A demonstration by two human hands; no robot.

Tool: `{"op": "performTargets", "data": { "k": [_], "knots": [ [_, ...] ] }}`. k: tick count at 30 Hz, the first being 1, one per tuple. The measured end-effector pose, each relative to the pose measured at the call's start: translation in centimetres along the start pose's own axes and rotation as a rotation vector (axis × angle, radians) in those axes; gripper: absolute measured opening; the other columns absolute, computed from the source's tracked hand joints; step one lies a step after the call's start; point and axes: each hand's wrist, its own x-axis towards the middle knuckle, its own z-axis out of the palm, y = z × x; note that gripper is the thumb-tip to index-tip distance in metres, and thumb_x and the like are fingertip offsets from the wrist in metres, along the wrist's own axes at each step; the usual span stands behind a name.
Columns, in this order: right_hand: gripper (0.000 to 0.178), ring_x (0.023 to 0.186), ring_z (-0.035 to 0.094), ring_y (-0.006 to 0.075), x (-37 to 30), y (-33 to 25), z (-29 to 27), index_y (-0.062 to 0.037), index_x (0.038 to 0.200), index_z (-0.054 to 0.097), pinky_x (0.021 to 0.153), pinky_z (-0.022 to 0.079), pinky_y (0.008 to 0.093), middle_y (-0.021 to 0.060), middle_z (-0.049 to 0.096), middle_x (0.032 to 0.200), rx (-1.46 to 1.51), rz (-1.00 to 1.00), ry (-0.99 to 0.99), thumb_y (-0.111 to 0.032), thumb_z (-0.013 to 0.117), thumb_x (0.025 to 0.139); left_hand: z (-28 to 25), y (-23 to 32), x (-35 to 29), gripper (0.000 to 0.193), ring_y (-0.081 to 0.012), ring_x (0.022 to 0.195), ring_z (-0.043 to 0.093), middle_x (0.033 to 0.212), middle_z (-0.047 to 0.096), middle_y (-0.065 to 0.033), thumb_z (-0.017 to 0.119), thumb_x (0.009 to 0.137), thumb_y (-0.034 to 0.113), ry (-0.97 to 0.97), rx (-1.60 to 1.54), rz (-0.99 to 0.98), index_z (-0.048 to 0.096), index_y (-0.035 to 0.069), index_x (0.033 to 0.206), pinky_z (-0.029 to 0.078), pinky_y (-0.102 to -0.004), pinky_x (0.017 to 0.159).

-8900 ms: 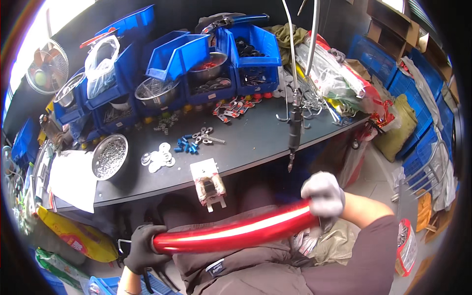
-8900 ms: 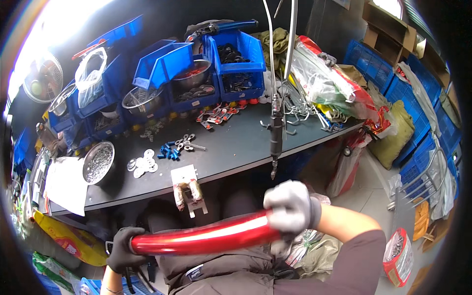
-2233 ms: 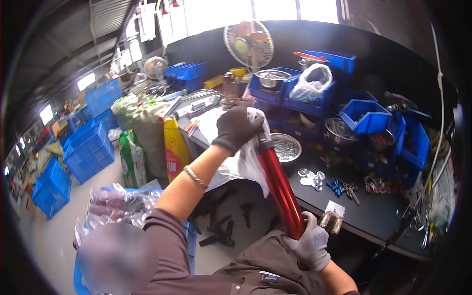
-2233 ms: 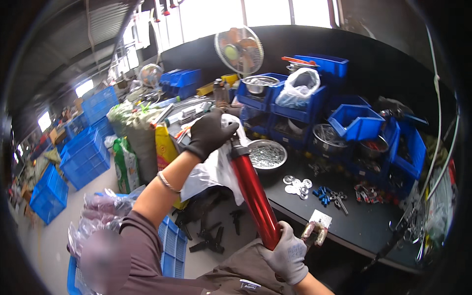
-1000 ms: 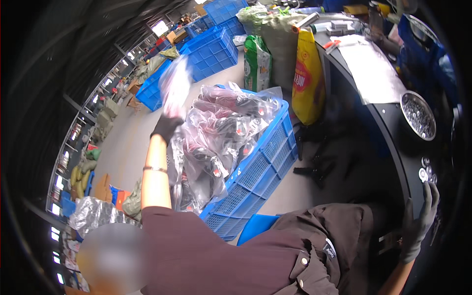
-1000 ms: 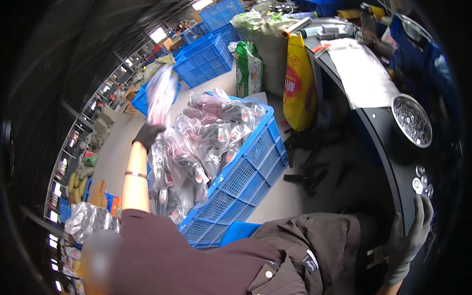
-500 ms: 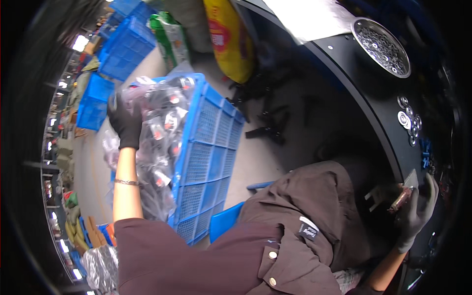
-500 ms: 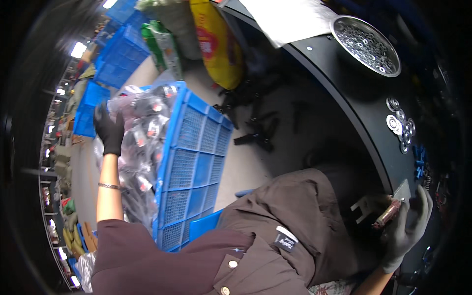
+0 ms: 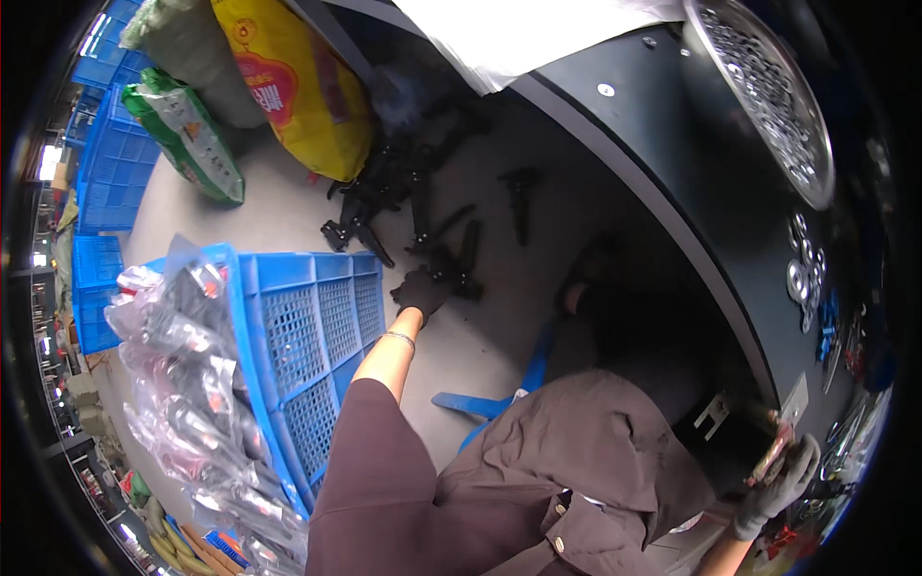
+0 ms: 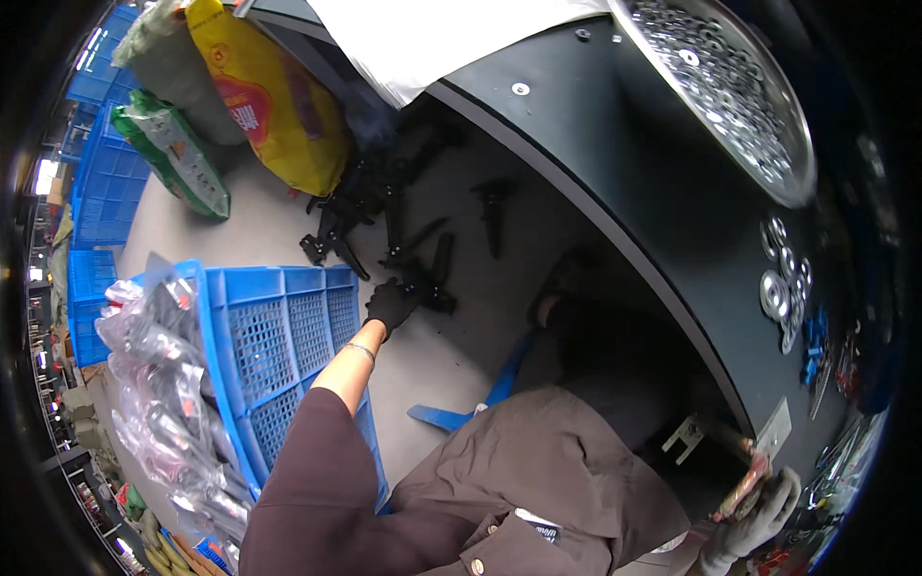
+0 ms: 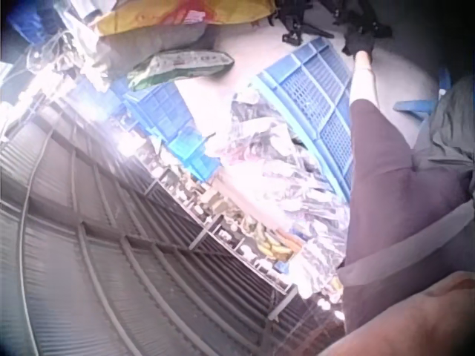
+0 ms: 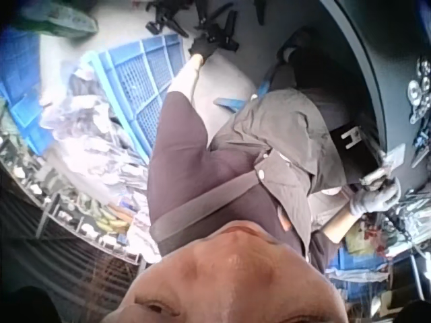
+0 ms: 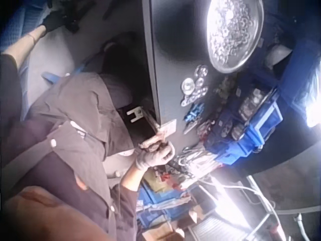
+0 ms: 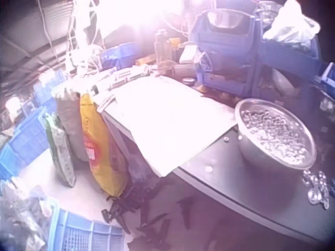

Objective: The person assembles caulking guns by inserting a metal rod into a trigger handle, installing springs and washers, and securing internal parts with a pneumatic screwdriver. They attach a cylindrical barrel, pack the assembled gun into a plastic sleeve, and place it into a crate before beginning assembly on another handle.

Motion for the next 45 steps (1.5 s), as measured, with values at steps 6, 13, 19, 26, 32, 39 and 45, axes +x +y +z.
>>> {"op": "performTargets", "data": {
  "k": [6,13,19,26,32,39,45],
  "knots": [
    [0.048,0.117,0.054,0.0335,-0.4,1.3,-3.6,0.0036,0.139,0.045,0.101,0.045,0.0402,0.0200,0.049,0.130,-0.146,0.013,-0.182,-0.009,0.053,0.093,2.1,-2.4,9.4,0.087,-0.0382,0.133,0.045,0.144,0.045,-0.0248,0.068,0.078,0.052,0.221,0.747,0.457,0.033,0.023,0.152,0.036,-0.0597,0.104],
    [0.046,0.115,0.055,0.0326,0.2,0.3,-3.7,0.0044,0.132,0.048,0.101,0.045,0.0408,0.0188,0.053,0.127,-0.297,-0.066,-0.210,-0.002,0.057,0.088,9.5,-2.0,16.6,0.066,-0.0349,0.133,0.048,0.147,0.048,-0.0140,0.059,0.085,0.054,0.193,-0.209,-0.410,0.056,0.011,0.136,0.040,-0.0555,0.106],
    [0.041,0.118,0.054,0.0330,-0.4,0.6,-2.9,0.0030,0.133,0.051,0.102,0.044,0.0402,0.0188,0.053,0.129,-0.293,0.067,-0.161,-0.002,0.054,0.092,3.4,7.9,4.1,0.041,-0.0366,0.111,0.063,0.117,0.064,-0.0219,0.060,0.088,0.043,0.269,0.052,-0.240,0.073,0.009,0.106,0.052,-0.0443,0.093],
    [0.022,0.106,0.052,0.0142,0.3,-3.2,0.7,0.0046,0.115,0.055,0.096,0.039,0.0272,0.0064,0.054,0.116,0.318,0.573,0.109,-0.010,0.047,0.100,-4.6,3.8,-8.7,0.020,-0.0327,0.101,0.060,0.105,0.064,-0.0082,0.069,0.072,0.007,0.706,-0.161,0.709,0.068,0.012,0.091,0.049,-0.0430,0.087],
    [0.034,0.106,0.055,0.0279,2.8,-12.4,-0.8,0.0012,0.117,0.056,0.096,0.045,0.0425,0.0124,0.052,0.106,0.442,0.129,0.084,0.002,0.060,0.083,-14.1,13.4,-22.2,0.034,-0.0323,0.087,0.064,0.092,0.060,-0.0055,0.074,0.059,-0.003,0.728,-0.101,1.275,0.066,0.012,0.089,0.053,-0.0403,0.072],
    [0.042,0.091,0.064,0.0344,9.8,-18.8,1.0,-0.0058,0.108,0.061,0.078,0.050,0.0441,0.0152,0.064,0.095,0.657,-0.425,-0.604,-0.029,0.070,0.074,-16.9,23.7,-32.7,0.041,-0.0287,0.102,0.061,0.110,0.058,-0.0090,0.084,0.060,0.005,0.600,-0.227,1.771,0.068,0.017,0.096,0.054,-0.0430,0.080],
    [0.029,0.077,0.068,0.0320,6.5,-16.3,-2.1,-0.0071,0.104,0.060,0.065,0.052,0.0418,0.0135,0.067,0.083,0.664,-0.122,-0.439,-0.027,0.068,0.085,-8.4,27.6,-36.4,0.093,-0.0307,0.135,0.039,0.152,0.031,-0.0155,0.068,0.085,0.010,0.081,-1.078,1.317,0.008,0.009,0.157,0.031,-0.0429,0.114]
  ]
}}
